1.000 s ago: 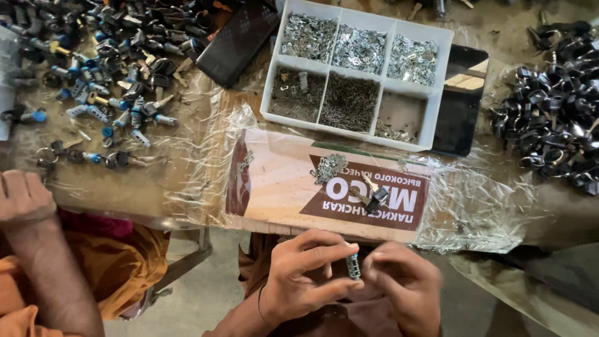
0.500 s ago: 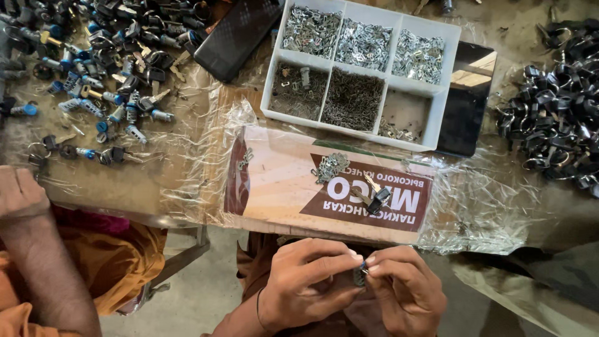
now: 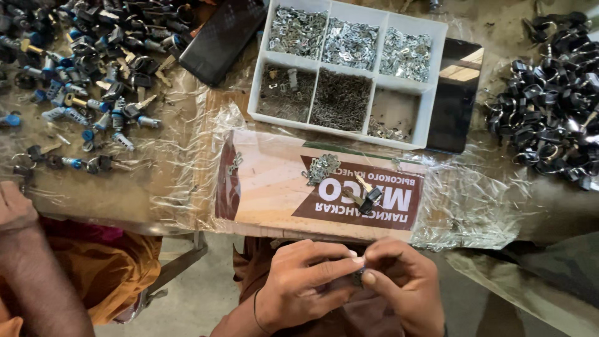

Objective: The person picks small metal cap components from a pile on the table, inserts springs into them by hand, and places the assembled parts into a compartment tray, occasionally tossing rejects into an orange plastic basket. The person repeats this assembly cycle throughout the episode.

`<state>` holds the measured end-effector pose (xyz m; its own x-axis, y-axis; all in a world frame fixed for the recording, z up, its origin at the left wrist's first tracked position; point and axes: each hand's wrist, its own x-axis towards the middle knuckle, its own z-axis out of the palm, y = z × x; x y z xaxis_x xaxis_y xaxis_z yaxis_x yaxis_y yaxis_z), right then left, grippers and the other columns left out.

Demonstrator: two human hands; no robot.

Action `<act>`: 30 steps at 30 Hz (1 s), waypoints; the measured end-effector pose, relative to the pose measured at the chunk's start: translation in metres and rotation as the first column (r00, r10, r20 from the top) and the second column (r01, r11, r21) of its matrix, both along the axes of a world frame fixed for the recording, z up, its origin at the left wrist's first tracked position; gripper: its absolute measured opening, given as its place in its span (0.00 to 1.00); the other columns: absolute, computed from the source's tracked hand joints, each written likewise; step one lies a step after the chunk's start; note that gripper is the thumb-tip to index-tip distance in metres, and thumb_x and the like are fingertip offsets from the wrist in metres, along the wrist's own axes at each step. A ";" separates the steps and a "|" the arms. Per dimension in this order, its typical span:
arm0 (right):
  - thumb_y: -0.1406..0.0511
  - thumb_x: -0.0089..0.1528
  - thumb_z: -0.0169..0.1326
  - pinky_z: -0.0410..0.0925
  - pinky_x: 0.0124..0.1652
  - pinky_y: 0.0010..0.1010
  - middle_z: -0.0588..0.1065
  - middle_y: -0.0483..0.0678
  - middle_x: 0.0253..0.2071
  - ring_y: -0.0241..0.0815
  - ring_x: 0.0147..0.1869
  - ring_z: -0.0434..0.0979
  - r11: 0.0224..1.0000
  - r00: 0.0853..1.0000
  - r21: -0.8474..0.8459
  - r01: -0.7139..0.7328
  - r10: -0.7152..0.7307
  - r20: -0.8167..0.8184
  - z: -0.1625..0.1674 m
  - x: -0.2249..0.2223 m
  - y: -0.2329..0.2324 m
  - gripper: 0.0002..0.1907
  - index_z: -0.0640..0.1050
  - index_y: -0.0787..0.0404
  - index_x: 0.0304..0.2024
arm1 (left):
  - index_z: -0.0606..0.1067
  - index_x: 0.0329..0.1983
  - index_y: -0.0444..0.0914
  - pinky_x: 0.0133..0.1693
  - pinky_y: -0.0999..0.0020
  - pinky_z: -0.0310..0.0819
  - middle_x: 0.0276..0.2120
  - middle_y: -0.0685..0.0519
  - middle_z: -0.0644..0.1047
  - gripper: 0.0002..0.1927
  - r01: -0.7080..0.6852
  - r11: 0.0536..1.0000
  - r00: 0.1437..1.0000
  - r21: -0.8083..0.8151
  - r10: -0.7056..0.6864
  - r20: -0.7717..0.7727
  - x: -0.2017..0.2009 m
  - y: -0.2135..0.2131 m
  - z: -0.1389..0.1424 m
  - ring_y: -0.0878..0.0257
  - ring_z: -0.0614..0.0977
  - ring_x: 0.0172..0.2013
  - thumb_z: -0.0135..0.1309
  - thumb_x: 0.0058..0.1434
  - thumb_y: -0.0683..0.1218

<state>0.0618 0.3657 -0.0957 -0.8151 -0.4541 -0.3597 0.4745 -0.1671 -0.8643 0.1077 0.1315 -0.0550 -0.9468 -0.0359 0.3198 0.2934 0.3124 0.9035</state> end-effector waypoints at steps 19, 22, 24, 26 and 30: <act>0.39 0.45 0.66 0.71 0.37 0.36 0.70 0.51 0.42 0.44 0.42 0.74 0.300 0.598 0.907 0.295 0.683 -0.420 0.028 -0.078 -0.012 0.57 0.72 0.64 0.69 | 0.83 0.49 0.41 0.31 0.76 0.77 0.45 0.53 0.82 0.20 -0.061 0.993 0.997 0.105 0.057 0.046 -0.010 -0.006 0.005 0.70 0.80 0.29 0.73 0.52 0.43; 0.47 0.49 0.67 0.72 0.42 0.39 0.71 0.50 0.44 0.47 0.46 0.74 0.506 0.388 0.760 0.408 0.657 -0.646 0.014 -0.065 0.006 0.40 0.77 0.63 0.57 | 0.83 0.49 0.41 0.31 0.76 0.78 0.45 0.53 0.83 0.20 -0.058 0.991 0.996 0.120 0.050 0.069 -0.011 -0.007 0.004 0.69 0.81 0.31 0.73 0.53 0.43; 0.56 0.52 0.66 0.73 0.43 0.40 0.73 0.49 0.45 0.48 0.46 0.76 0.618 0.198 0.644 0.452 0.634 -0.747 0.002 -0.054 0.014 0.26 0.80 0.61 0.50 | 0.83 0.49 0.41 0.31 0.76 0.79 0.45 0.53 0.83 0.20 -0.068 0.989 0.994 0.131 0.056 0.096 -0.011 -0.007 0.005 0.68 0.82 0.32 0.73 0.53 0.44; 0.68 0.53 0.66 0.74 0.41 0.40 0.77 0.49 0.46 0.46 0.43 0.80 0.694 0.020 0.560 0.452 0.620 -0.785 -0.007 -0.045 0.017 0.16 0.84 0.59 0.45 | 0.83 0.50 0.41 0.34 0.74 0.80 0.45 0.53 0.82 0.20 -0.065 0.992 0.997 0.110 0.059 0.055 -0.012 -0.008 0.003 0.66 0.84 0.35 0.73 0.54 0.44; 0.74 0.53 0.67 0.76 0.44 0.33 0.80 0.50 0.40 0.45 0.42 0.83 0.826 0.441 0.430 0.364 0.253 -0.861 -0.006 -0.014 0.004 0.12 0.81 0.62 0.38 | 0.81 0.51 0.41 0.41 0.70 0.82 0.47 0.54 0.82 0.20 -0.035 0.998 0.999 0.057 0.037 -0.022 -0.013 -0.008 0.000 0.62 0.85 0.41 0.72 0.55 0.44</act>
<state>0.0483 0.3694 -0.1016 -0.8200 -0.4006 0.4089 -0.5605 0.4172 -0.7154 0.0949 0.1235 -0.0547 -0.9369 -0.0885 0.3381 0.3039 0.2715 0.9132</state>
